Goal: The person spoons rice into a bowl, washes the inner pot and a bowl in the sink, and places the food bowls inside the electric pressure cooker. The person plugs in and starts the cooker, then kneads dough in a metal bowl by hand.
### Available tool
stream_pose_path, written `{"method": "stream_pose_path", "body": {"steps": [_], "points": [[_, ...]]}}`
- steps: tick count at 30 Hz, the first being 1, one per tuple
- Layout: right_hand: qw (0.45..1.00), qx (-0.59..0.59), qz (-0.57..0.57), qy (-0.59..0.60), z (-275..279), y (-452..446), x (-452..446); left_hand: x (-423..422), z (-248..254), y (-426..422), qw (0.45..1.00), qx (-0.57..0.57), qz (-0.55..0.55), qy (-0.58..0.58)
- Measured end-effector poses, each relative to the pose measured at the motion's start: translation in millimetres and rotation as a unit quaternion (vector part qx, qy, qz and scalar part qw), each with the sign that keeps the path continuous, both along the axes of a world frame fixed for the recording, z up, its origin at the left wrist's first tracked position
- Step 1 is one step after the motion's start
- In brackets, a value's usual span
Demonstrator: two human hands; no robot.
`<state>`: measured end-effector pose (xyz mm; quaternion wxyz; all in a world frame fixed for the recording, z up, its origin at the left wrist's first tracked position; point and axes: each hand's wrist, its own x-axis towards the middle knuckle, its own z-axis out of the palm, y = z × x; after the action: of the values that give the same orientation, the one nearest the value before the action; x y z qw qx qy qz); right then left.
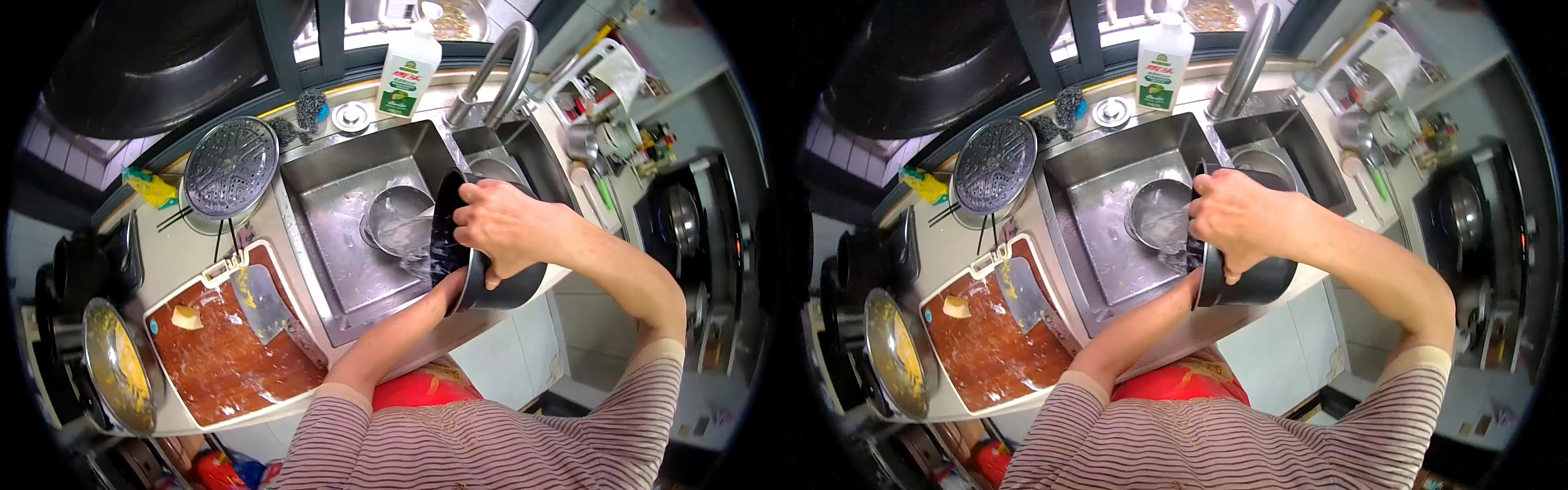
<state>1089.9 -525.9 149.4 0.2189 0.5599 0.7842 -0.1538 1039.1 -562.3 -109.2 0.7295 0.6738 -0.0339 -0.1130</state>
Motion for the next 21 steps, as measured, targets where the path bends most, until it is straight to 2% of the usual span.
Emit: {"method": "stream_pose_path", "body": {"steps": [6,10,15,17,19,20,21], "points": [[0.986,-0.087,0.136,-0.044,-13,26,31,26,-2,-14,0.992,0.015,0.124,0.015],[0.979,-0.089,0.179,-0.043,-12,20,41,41,1,-23,0.984,0.031,0.171,0.022],[0.987,0.002,0.158,-0.039,4,-19,70,37,20,3,0.978,0.060,0.193,0.046],[0.991,0.082,0.105,0.020,6,-46,87,34,48,18,0.963,0.116,0.235,0.056],[0.978,0.171,0.059,0.099,3,-77,104,22,82,25,0.902,0.245,0.357,0.002],[0.973,0.200,0.050,0.102,-2,-92,111,11,91,26,0.806,0.375,0.450,-0.079],[0.966,0.232,0.043,0.105,-7,-106,117,1,100,31,0.726,0.441,0.512,-0.127]]}}
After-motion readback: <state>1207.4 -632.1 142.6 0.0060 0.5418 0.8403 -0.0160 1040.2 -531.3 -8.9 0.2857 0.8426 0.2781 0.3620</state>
